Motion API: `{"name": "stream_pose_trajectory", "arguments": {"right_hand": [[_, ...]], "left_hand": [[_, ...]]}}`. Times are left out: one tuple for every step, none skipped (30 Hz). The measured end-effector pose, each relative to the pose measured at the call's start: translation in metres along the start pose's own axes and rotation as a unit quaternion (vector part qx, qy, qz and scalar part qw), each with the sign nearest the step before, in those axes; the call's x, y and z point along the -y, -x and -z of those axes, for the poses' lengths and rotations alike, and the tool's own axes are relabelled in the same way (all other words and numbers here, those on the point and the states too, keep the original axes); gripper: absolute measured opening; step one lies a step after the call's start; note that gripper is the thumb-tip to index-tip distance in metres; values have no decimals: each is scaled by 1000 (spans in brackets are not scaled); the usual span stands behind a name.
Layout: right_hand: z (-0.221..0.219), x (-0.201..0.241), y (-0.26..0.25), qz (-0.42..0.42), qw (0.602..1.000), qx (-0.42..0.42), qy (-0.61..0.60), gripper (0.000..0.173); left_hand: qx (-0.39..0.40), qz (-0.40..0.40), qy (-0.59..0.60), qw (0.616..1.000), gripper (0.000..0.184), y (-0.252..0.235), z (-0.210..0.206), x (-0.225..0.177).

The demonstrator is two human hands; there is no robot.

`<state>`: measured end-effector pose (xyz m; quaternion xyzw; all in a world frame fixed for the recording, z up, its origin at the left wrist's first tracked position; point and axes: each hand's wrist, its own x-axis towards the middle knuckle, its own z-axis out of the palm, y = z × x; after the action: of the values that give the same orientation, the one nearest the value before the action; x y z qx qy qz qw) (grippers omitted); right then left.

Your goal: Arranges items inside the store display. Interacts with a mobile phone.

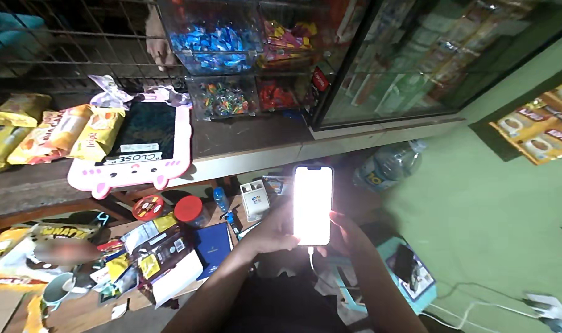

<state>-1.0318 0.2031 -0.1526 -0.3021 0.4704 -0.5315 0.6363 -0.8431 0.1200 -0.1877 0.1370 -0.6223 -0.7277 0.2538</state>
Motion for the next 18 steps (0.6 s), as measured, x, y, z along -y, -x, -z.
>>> {"name": "stream_pose_trajectory", "arguments": {"right_hand": [[1, -1, 0, 3, 1000, 4, -4, 32], [2, -2, -1, 7, 1000, 11, -10, 35], [3, -3, -2, 10, 1000, 19, -12, 38], [3, -4, -1, 9, 1000, 20, -14, 39], [3, -5, -1, 8, 1000, 17, -15, 38], [3, -5, -1, 8, 1000, 13, -20, 36], [3, -6, -1, 8, 1000, 12, -23, 35], [4, -7, -2, 7, 1000, 10, -26, 34], [4, -9, -2, 6, 1000, 10, -27, 32], [6, -10, -3, 6, 1000, 7, -29, 31], [5, -11, -3, 6, 999, 0, -32, 29], [5, -11, -3, 6, 999, -4, -33, 29], [6, -12, -3, 7, 999, -6, -36, 32], [6, -13, -2, 7, 999, -8, -37, 33], [7, -15, -2, 9, 999, -6, -37, 35], [9, -16, -2, 8, 1000, -2, -28, 37], [10, -16, -2, 5, 1000, 1, -17, 39], [11, -17, -2, 2, 1000, 4, -11, 38]], "left_hand": [[0, 0, -3, 1000, 82, 1, 1, 0], [3, -10, 1, 1000, 82, 1, 1, 1], [6, -21, 8, 1000, 81, 1, 2, 1], [9, -30, 16, 999, 80, 1, 2, 2], [8, -33, 25, 999, 78, 1, 2, 2], [5, -34, 31, 999, 77, 2, 1, 2], [-4, -33, 31, 999, 75, 3, 1, 1], [-11, -33, 26, 999, 76, 3, 0, 1], [-20, -33, 20, 999, 77, 4, 0, 0], [-25, -30, 13, 999, 76, 4, -1, -1], [-29, -25, 8, 999, 75, 4, -2, -2], [-30, -23, 2, 999, 76, 5, -2, -4], [-27, -25, -2, 999, 76, 5, -2, -5], [-24, -28, -5, 999, 75, 6, -2, -5], [-22, -32, -11, 999, 75, 6, -2, -6], [-22, -28, -17, 999, 75, 6, -3, -7], [-29, -22, -21, 999, 74, 7, -4, -9], [-34, -16, -22, 999, 72, 7, -5, -10]]}}
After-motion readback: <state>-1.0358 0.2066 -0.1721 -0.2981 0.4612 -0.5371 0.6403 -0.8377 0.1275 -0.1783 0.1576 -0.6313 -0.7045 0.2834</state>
